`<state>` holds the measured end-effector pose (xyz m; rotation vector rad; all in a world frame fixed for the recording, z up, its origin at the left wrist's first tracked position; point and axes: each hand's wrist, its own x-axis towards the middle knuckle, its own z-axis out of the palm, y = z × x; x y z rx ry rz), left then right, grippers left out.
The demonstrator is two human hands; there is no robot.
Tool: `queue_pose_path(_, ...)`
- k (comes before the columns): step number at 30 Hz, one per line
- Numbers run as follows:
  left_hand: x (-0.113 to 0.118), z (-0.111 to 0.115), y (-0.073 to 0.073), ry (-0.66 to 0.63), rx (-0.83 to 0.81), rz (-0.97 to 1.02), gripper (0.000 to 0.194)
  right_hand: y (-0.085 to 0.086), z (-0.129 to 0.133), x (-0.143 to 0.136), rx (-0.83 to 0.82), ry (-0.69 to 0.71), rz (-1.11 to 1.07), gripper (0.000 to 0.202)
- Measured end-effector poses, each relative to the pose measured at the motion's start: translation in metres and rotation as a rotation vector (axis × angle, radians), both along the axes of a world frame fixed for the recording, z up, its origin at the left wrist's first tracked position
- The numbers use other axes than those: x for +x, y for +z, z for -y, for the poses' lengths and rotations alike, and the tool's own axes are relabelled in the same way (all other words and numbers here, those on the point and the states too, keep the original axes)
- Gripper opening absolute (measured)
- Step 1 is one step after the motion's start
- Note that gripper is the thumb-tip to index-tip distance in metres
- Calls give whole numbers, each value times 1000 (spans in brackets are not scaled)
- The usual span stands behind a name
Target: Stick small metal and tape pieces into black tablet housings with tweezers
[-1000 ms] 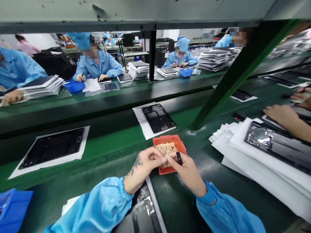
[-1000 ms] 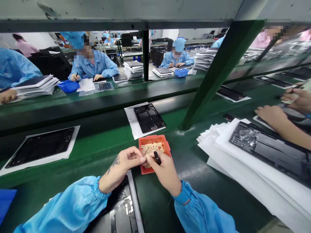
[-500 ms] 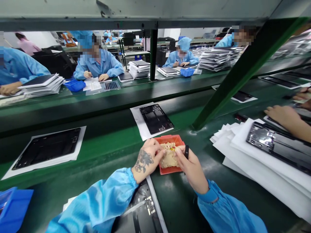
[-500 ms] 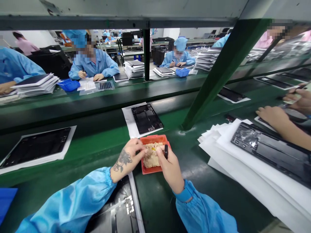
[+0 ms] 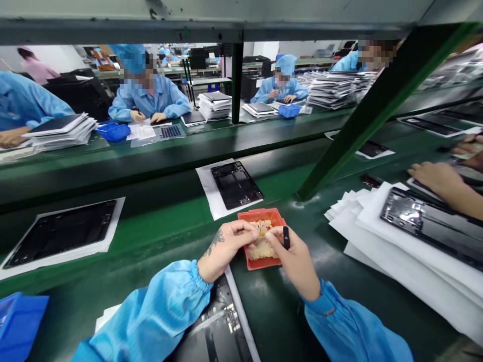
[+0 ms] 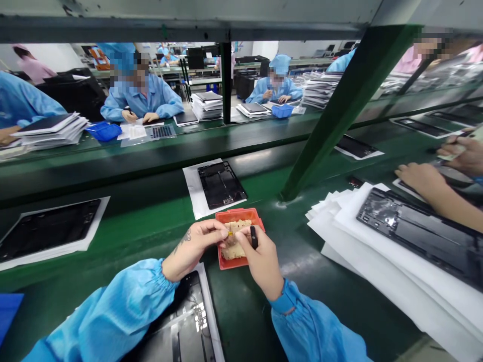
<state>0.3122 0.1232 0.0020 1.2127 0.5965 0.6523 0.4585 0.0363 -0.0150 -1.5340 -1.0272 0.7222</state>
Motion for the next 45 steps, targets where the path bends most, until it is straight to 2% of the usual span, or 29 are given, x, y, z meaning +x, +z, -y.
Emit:
queue_pose_path(3, 1, 1, -4, 81, 63, 2, 13, 0, 0, 0, 108, -83, 228, 14)
queue_pose_path(5, 2, 3, -6, 124, 106, -6, 14, 0, 1, -1, 197, -44, 335, 8)
queue_pose_path(8, 3, 6, -9, 147, 149, -13, 17, -2, 2, -3, 260, 10, 399, 12)
queue_pose_path(17, 0, 10, -7, 143, 227, -77, 17, 2, 3, -2, 144, 54, 322, 15)
queue_pose_path(22, -1, 12, -4, 122, 174, -58, 17, 4, 2, -1, 94, 89, 289, 18)
queue_pose_path(26, 0, 9, -2, 102, 69, -18, 19, 4, 3, 0, 113, 75, 409, 15)
queue_pose_path(29, -7, 2, -2, 131, -15, 0, 24, 2, 3, 5, 107, 10, 557, 13)
queue_pose_path(34, -44, -2, -1, 209, -81, -1, 43, -3, -2, 16, 32, -31, 731, 20)
queue_pose_path(37, -79, 4, 1, 244, -87, -43, 53, 2, -2, 13, 101, -34, 700, 18)
queue_pose_path(39, -105, 11, 3, 253, -98, -102, 41, 11, 0, 4, 140, -27, 548, 19)
queue_pose_path(42, -144, 24, 10, 261, -165, -140, 23, 30, 6, -17, 50, 34, 336, 28)
queue_pose_path(45, -173, 40, 18, 286, -273, -93, 21, 45, 8, -49, -6, 252, 274, 37)
